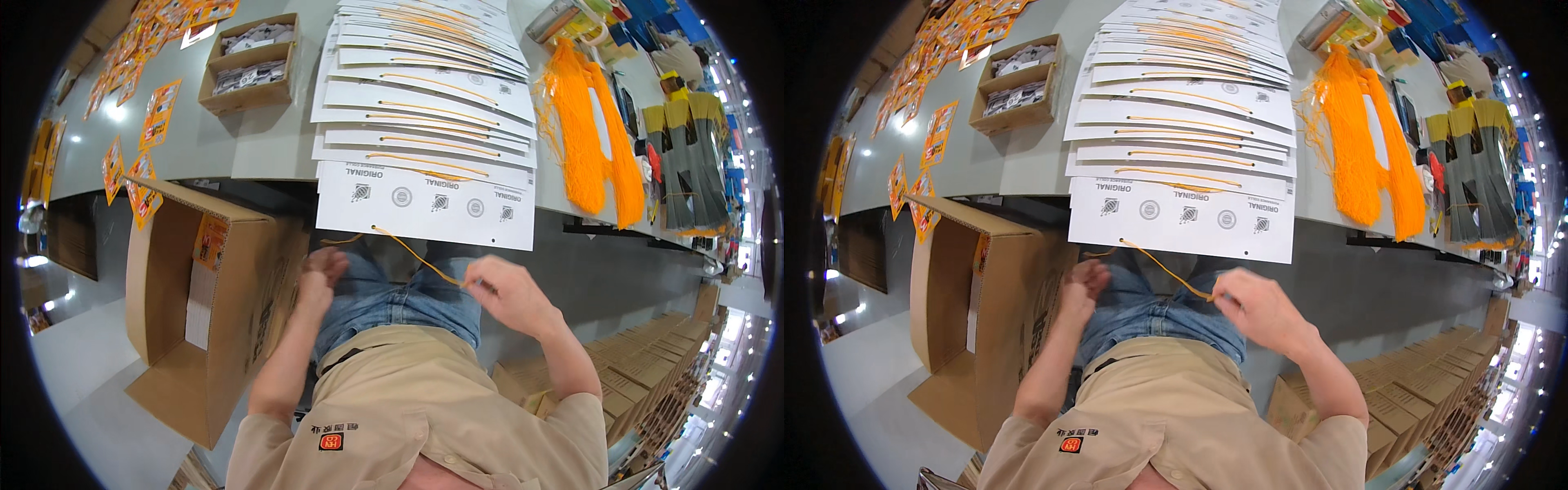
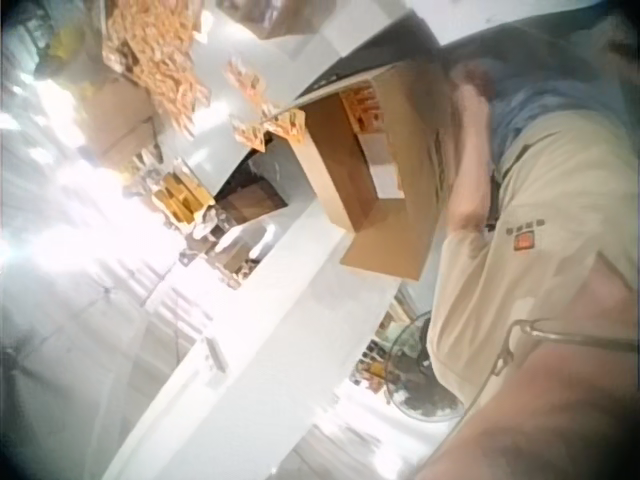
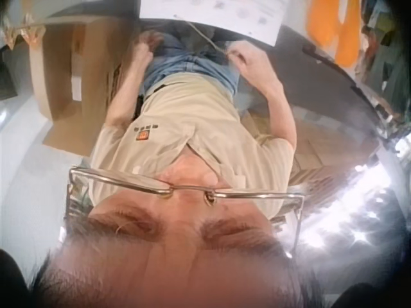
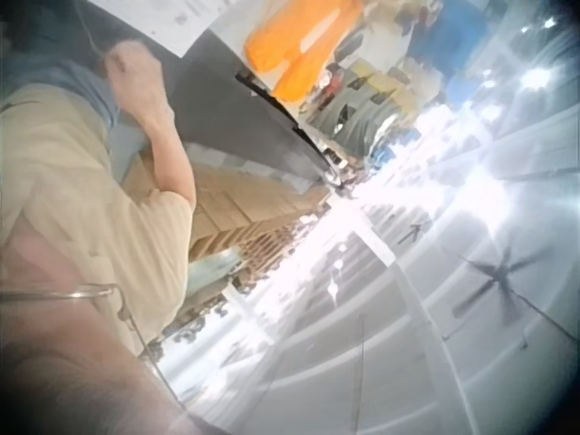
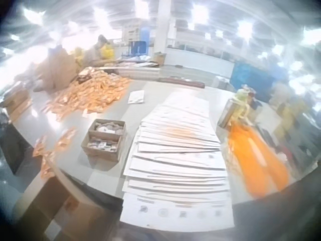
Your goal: The person repeatedly picks up white cardboard display cards from a stack, threads an orange cord through two holes, and places the assembled cards back on the stack. The process is continuous and repetitive throughout the clip.
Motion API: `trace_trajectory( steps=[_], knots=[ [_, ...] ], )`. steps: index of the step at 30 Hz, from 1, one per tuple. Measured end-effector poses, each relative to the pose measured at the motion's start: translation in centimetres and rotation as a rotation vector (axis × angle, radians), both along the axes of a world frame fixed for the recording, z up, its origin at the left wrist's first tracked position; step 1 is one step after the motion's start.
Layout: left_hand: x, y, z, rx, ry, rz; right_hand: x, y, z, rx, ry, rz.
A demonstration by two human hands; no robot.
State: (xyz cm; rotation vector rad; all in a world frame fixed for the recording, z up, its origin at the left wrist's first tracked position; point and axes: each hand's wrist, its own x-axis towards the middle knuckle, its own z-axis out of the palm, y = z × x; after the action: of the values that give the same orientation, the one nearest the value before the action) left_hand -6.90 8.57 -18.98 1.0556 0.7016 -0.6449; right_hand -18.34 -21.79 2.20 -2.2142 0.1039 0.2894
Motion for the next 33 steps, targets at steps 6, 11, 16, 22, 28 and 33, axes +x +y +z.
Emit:
trace_trajectory(
  steps=[6, 11, 16, 22, 28, 33],
  knots=[
    [-3.6, -12.6, 6.7, -0.217, -0.240, -0.885, 1.3, -2.9, -0.6, 0.057, -0.072, -0.396],
    [-3.6, -15.5, 9.5, -0.267, -0.257, -0.971, 0.4, -3.6, -0.3, 0.188, -0.097, -0.456],
    [-3.5, -16.0, 9.5, -0.280, -0.180, -0.904, 0.3, -3.8, 0.0, 0.291, 0.017, -0.470],
    [-3.3, -17.0, 9.4, -0.267, -0.130, -0.819, 2.3, -4.0, -1.3, 0.296, 0.003, -0.530],
    [-3.3, -18.0, 9.2, -0.285, -0.091, -0.743, 5.0, -4.3, -2.8, 0.318, -0.042, -0.581],
    [-3.3, -18.5, 9.1, -0.292, -0.040, -0.674, 6.2, -4.3, -3.2, 0.317, -0.103, -0.563]
  ],
)
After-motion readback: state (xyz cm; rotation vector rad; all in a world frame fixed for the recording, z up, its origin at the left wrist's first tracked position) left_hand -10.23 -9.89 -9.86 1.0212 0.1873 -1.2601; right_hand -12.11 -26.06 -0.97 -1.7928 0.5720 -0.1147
